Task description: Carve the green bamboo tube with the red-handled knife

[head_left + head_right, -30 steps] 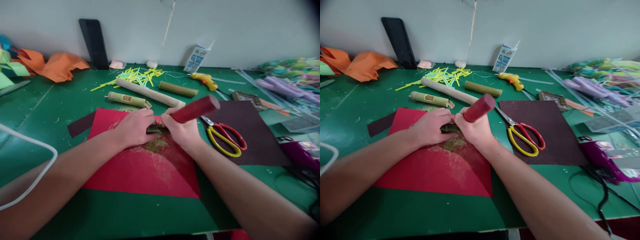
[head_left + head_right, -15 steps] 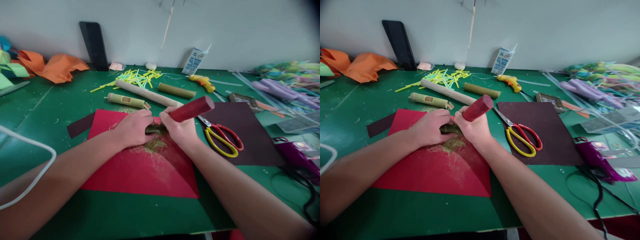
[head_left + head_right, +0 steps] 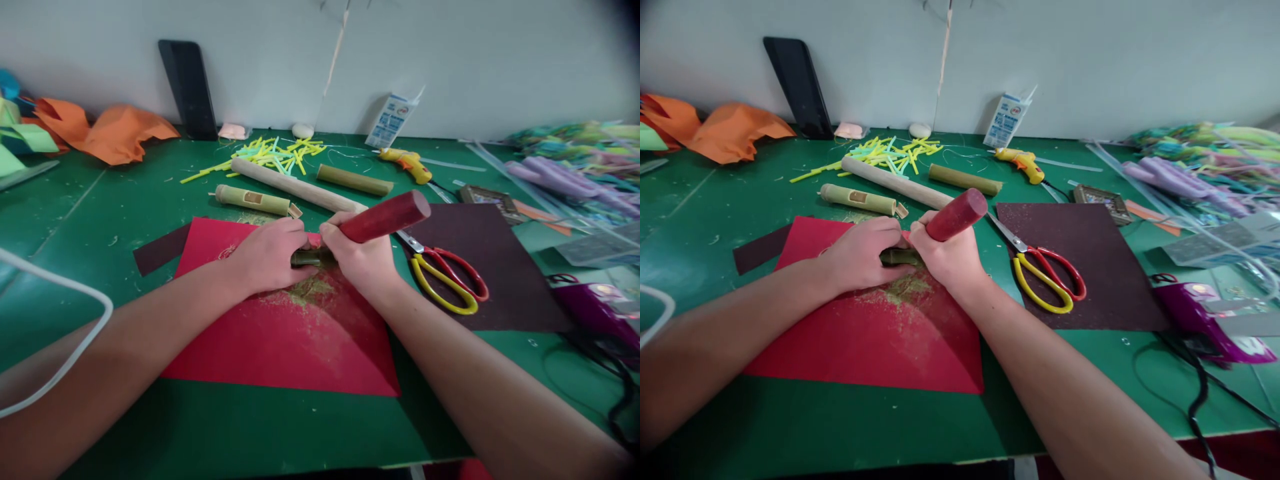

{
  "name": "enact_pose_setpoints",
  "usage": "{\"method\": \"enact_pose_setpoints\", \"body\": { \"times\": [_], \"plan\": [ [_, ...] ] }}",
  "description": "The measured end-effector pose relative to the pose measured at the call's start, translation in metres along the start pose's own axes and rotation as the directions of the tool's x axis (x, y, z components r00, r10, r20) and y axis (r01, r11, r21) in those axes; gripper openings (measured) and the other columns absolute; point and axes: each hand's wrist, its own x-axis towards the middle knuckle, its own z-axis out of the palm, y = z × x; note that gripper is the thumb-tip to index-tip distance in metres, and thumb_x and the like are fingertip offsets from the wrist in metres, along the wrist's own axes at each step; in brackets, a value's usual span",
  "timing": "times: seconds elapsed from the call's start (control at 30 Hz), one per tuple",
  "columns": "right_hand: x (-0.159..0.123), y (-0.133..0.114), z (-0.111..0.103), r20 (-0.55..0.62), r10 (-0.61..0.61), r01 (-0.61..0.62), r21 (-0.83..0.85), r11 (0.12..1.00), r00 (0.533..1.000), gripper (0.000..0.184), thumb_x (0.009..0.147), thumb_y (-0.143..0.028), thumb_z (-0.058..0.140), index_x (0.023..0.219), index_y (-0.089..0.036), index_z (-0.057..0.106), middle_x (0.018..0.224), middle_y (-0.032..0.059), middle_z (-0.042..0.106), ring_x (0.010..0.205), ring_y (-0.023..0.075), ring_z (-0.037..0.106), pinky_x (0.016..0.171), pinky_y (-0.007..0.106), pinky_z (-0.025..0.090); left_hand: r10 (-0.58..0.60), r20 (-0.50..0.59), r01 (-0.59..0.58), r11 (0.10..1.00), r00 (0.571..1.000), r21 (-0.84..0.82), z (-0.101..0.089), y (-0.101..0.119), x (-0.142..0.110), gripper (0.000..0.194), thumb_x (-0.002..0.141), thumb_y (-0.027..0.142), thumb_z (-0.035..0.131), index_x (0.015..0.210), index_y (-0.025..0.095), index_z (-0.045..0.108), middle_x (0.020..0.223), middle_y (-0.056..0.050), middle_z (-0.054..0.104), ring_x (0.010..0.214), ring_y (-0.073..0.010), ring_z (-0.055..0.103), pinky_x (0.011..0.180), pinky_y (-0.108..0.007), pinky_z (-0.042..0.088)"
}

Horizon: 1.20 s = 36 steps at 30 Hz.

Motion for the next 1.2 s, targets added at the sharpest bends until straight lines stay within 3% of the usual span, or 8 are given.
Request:
{"method": "enact_pose_setpoints", "body": {
  "times": [0.17,0.4,0.6,0.97,1.2],
  "plan": [
    [0.0001,-0.0021,0.0010,0.005,-0.026,0.026,-0.022,0.999,1.000,0.020,0.073,-0.024,0.058,0.054,-0.021,0.053,0.054,-0.0037,0.048,0.056,0.0110,0.043,0.054,0.028,0.033,-0.006,0.028,0.006,1.000,1.000,-0.009,-0.0027,0.0000,0.0019,0.023,0.083,0.038,0.070,0.089,0.015,0.073,0.082,-0.005,0.058,0.080,-0.0220,0.058,0.069,-0.034,0.045],
    [-0.0009,-0.0042,-0.0009,0.134,0.029,-0.026,-0.020,0.999,0.991,0.019,0.067,-0.022,0.055,0.049,-0.022,0.047,0.051,-0.0041,0.045,0.053,0.0103,0.040,0.051,0.027,0.032,0.002,0.047,0.001,0.998,0.999,-0.057,-0.0044,-0.0020,0.0023,0.023,0.086,0.040,0.069,0.088,0.017,0.073,0.082,-0.004,0.057,0.078,-0.0198,0.057,0.068,-0.032,0.045],
    [0.0000,-0.0025,-0.0001,-0.014,0.051,-0.050,0.036,0.998,0.999,0.022,0.071,-0.024,0.058,0.052,-0.022,0.049,0.050,-0.0045,0.044,0.053,0.0105,0.039,0.051,0.028,0.032,0.025,-0.009,-0.025,1.000,1.000,-0.003,0.0000,-0.0023,0.0009,0.021,0.083,0.036,0.070,0.083,0.015,0.072,0.080,-0.005,0.058,0.079,-0.0211,0.058,0.068,-0.032,0.045],
    [0.0018,-0.0024,0.0038,-0.046,-0.009,0.009,-0.009,1.000,0.999,0.021,0.072,-0.023,0.059,0.052,-0.021,0.051,0.055,-0.0036,0.047,0.058,0.0114,0.043,0.054,0.027,0.035,0.008,0.000,-0.008,1.000,1.000,-0.017,0.0000,-0.0014,0.0009,0.021,0.083,0.035,0.070,0.087,0.015,0.072,0.082,-0.006,0.059,0.080,-0.0216,0.058,0.069,-0.033,0.045],
    [-0.0010,-0.0045,0.0011,0.136,0.050,-0.053,0.018,0.998,0.989,0.021,0.067,-0.021,0.054,0.048,-0.022,0.047,0.049,-0.0046,0.045,0.051,0.0100,0.039,0.050,0.028,0.032,0.005,0.026,-0.003,0.996,1.000,-0.087,-0.0033,-0.0042,0.0022,0.022,0.085,0.038,0.069,0.085,0.017,0.071,0.080,-0.004,0.057,0.075,-0.0183,0.056,0.065,-0.030,0.041]
  ]
}}
